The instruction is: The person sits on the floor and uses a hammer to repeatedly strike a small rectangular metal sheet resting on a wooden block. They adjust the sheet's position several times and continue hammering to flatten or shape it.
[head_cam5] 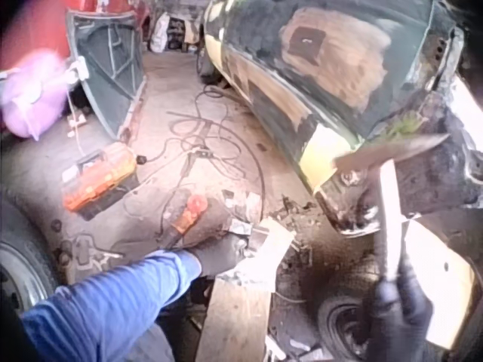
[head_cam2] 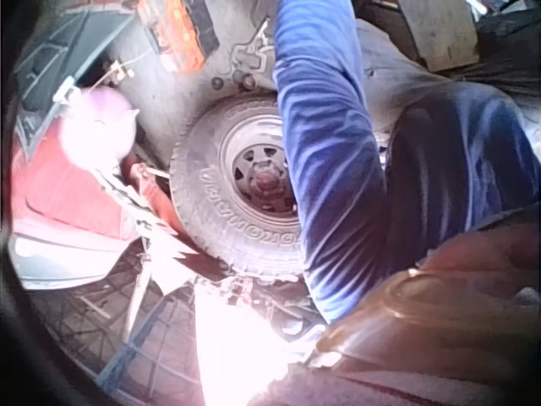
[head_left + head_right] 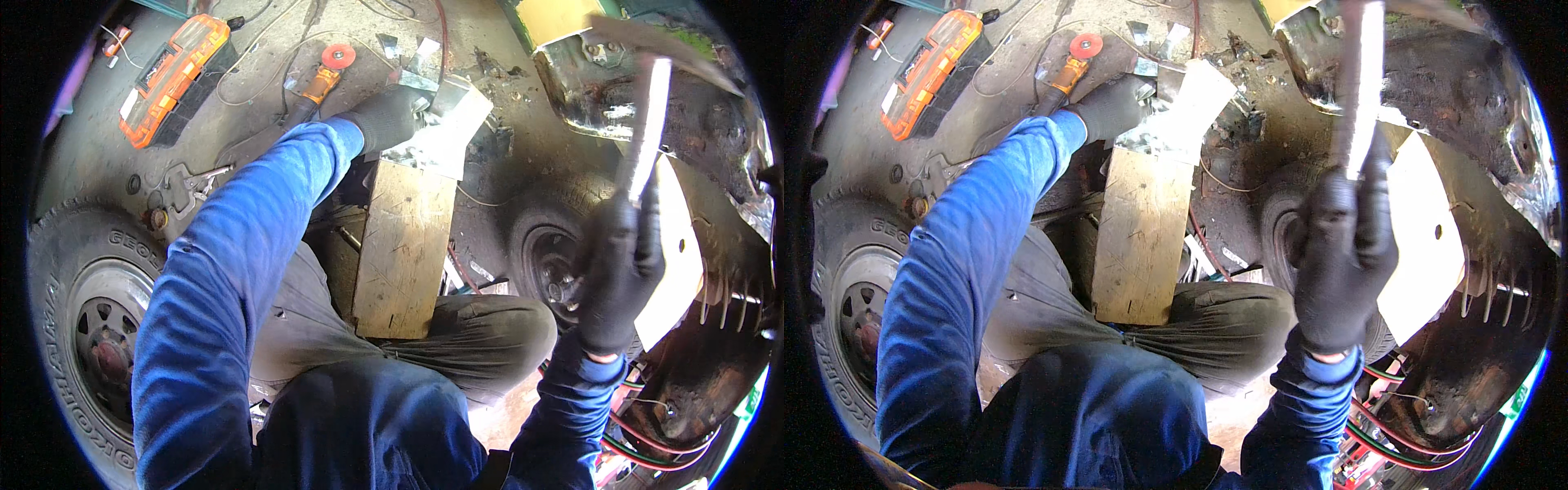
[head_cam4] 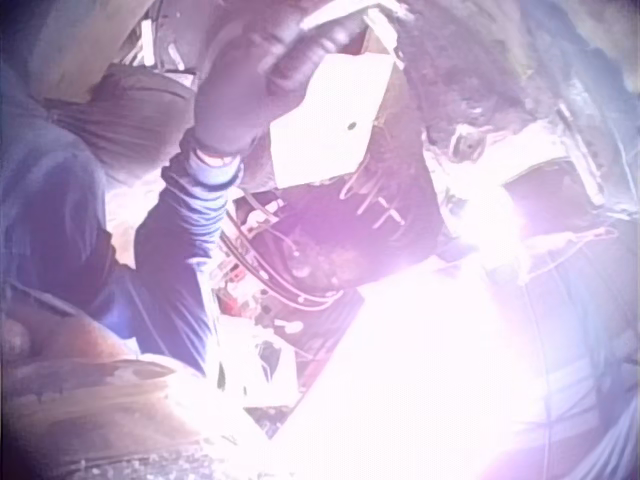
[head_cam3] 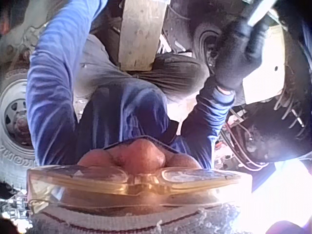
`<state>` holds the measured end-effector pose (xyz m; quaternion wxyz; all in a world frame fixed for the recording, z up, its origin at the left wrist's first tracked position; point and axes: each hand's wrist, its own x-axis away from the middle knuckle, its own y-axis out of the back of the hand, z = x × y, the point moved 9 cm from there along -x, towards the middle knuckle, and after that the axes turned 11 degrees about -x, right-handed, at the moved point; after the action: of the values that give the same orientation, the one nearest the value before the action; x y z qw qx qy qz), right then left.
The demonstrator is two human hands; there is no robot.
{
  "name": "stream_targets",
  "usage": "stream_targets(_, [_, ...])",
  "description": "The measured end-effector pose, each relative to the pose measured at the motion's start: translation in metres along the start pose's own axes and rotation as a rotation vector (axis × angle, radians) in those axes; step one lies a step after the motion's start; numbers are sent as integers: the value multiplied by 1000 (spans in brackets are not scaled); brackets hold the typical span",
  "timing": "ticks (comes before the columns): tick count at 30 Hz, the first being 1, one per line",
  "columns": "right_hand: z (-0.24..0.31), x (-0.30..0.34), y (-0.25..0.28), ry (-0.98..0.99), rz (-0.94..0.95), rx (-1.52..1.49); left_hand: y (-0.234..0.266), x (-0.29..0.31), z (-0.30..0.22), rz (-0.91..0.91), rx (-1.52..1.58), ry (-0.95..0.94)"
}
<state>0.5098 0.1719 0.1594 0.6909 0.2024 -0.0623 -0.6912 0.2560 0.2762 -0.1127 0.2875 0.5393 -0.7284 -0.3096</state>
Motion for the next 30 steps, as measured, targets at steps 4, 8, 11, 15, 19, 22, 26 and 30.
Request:
stream_targets(4, [39, 4, 31, 337, -292, 60, 6, -1, -11, -148, -89, -82])
stream_targets(8, [-11, 10, -32, 362, 194, 525, -5, -3, -24, -69, -260, -165])
stream_targets(11, [-60, 12, -27, -90, 275, 476, 2, -3, -24, -97, -199, -150])
stream_targets(15, [-24, 14, -2, -164, 87, 40, 2, 1, -15, -80, -22, -74])
stream_targets(19, [43, 10, 26, 187, -211, 43, -3, -2, -14, -69, -53, -60])
stream_targets(22, [48, 14, 18, 377, -226, 95, -4, -6, -23, -76, -130, -108])
stream_targets(26, [-41, 15, -38, 55, 316, 523, -1, -5, -31, -89, -166, -135])
stream_targets(30, [-29, 16, -8, 32, 185, 363, 3, 0, -21, -62, 10, -42])
